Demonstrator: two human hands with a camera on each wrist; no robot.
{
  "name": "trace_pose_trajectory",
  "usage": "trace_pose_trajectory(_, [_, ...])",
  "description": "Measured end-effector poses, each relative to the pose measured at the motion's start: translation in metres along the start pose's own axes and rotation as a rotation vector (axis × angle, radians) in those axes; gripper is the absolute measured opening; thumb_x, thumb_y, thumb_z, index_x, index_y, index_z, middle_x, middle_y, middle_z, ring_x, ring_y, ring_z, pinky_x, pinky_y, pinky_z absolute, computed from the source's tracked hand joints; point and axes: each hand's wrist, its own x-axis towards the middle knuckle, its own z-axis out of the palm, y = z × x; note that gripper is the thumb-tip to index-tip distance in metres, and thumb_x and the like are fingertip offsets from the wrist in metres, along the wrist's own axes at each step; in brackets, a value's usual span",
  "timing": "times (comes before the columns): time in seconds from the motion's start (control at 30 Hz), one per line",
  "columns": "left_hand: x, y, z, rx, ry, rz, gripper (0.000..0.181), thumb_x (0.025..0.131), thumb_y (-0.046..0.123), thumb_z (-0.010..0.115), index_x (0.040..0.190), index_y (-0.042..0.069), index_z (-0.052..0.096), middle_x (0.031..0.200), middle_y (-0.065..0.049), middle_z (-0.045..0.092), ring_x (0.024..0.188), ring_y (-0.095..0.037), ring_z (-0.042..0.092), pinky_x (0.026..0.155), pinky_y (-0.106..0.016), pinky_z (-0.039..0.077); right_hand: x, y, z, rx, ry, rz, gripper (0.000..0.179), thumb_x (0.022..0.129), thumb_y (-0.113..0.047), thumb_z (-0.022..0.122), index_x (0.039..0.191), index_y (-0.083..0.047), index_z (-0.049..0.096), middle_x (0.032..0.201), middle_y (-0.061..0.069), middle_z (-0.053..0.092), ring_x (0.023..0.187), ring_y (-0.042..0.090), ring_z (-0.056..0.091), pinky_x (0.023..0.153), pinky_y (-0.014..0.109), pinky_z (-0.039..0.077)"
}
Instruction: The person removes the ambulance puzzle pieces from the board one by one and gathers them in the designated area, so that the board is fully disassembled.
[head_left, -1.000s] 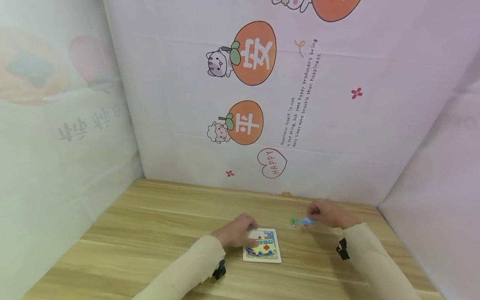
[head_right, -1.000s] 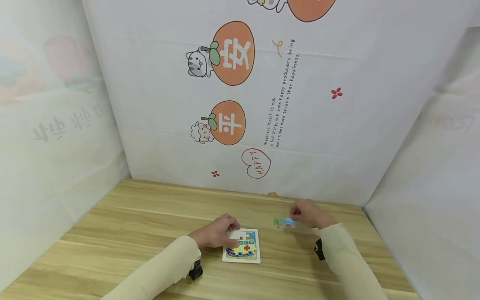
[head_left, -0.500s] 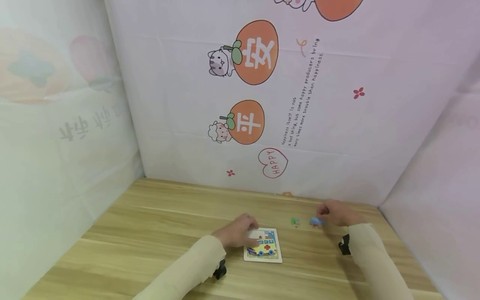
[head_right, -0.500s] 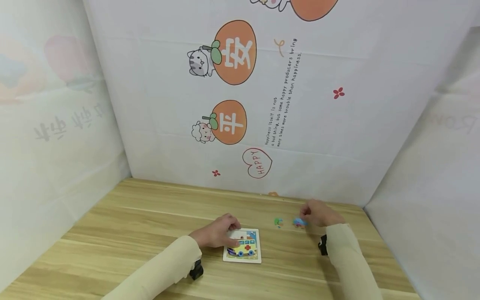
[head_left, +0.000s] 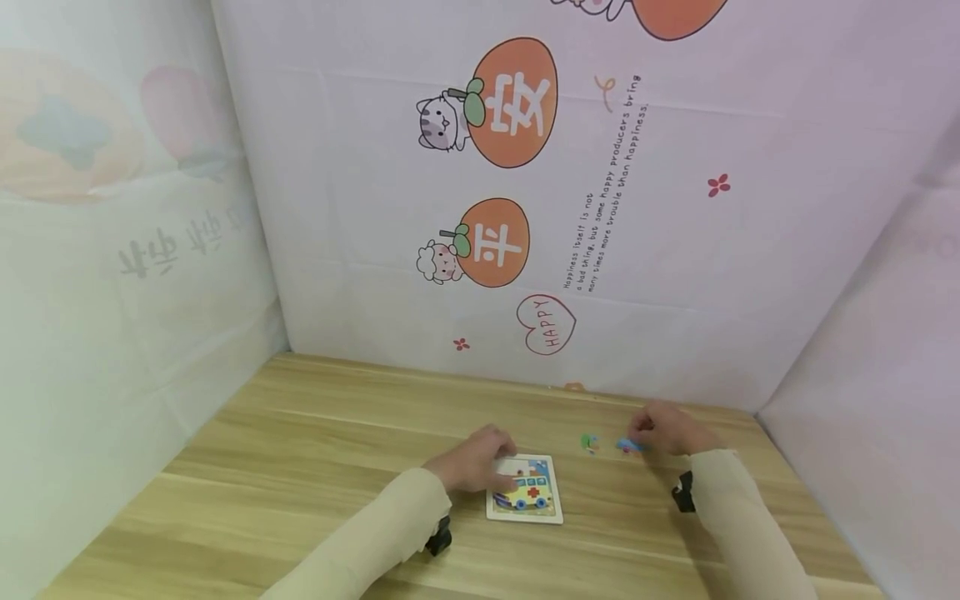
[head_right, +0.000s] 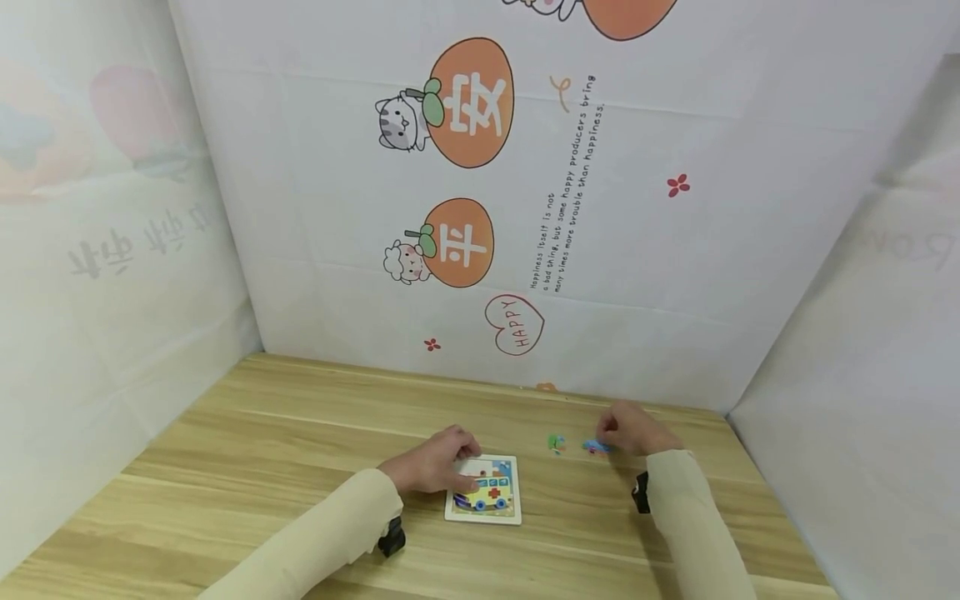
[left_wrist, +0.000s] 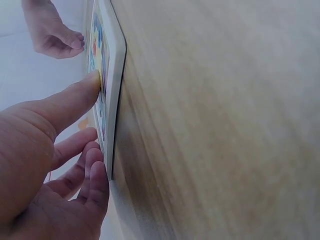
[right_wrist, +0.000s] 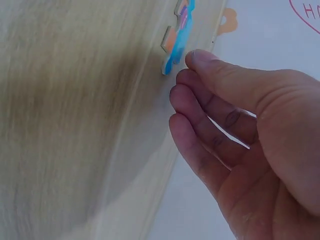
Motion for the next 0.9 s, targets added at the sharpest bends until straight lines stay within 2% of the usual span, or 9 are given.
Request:
trace_pose_trajectory(0.13, [0.002, -0.002, 0.0, -0.005, -0.001, 0.001, 0.054, 0.09, 0.031, 0.084, 0.134, 0.007, 0.064, 0.13, -0.004, 0.06, 0.12, -0.018, 0.059, 0.11, -0.037, 0.052, -0.004, -0.01, -0.005, -0.015, 0.02, -0.007, 0.011, 0.098, -0.011, 0.073, 0.088, -0.011, 0.077, 0.094, 0.001, 0.077, 0.092, 0.019, 0.068, 0.084, 0.048, 0.06])
trace_pose_trajectory(0.33, [0.004, -0.003, -0.001, -0.018, 0.0, -0.015, 0.055, 0.089, 0.031, 0.085, 0.134, 0.008, 0.065, 0.129, -0.004, 0.06, 0.12, -0.018, 0.059, 0.11, -0.037, 0.052, -0.003, -0.041, -0.008, -0.045, -0.018, -0.048, 0.005, 0.098, -0.015, 0.074, 0.098, -0.011, 0.078, 0.095, -0.003, 0.075, 0.09, 0.012, 0.065, 0.082, 0.041, 0.059])
trace_pose_trajectory(0.43, [0.003, -0.001, -0.002, -0.018, -0.001, -0.015, 0.055, 0.089, 0.031, 0.085, 0.134, 0.007, 0.065, 0.128, -0.004, 0.06, 0.12, -0.019, 0.059, 0.11, -0.037, 0.052, 0.0, -0.058, -0.001, -0.06, -0.03, -0.053, 0.006, 0.098, -0.015, 0.074, 0.102, -0.011, 0.077, 0.098, -0.004, 0.074, 0.09, 0.011, 0.064, 0.082, 0.039, 0.058])
trace_pose_trajectory(0.6, [0.002, 0.0, -0.003, -0.019, -0.001, -0.011, 0.054, 0.088, 0.03, 0.086, 0.133, 0.007, 0.065, 0.13, -0.005, 0.06, 0.121, -0.02, 0.06, 0.111, -0.038, 0.052, 0.007, -0.082, 0.019, -0.111, -0.016, -0.132, 0.014, 0.094, -0.019, 0.079, 0.106, -0.011, 0.077, 0.096, -0.004, 0.071, 0.087, 0.009, 0.06, 0.077, 0.031, 0.054])
trace_pose_trajectory(0.9, [0.003, 0.0, -0.002, -0.033, -0.006, -0.013, 0.051, 0.088, 0.028, 0.086, 0.13, 0.007, 0.066, 0.126, -0.004, 0.06, 0.118, -0.019, 0.059, 0.109, -0.038, 0.053, 0.016, -0.119, 0.049, -0.109, -0.014, -0.288, 0.018, 0.096, -0.023, 0.079, 0.11, -0.011, 0.077, 0.107, 0.0, 0.074, 0.095, 0.011, 0.065, 0.084, 0.033, 0.058])
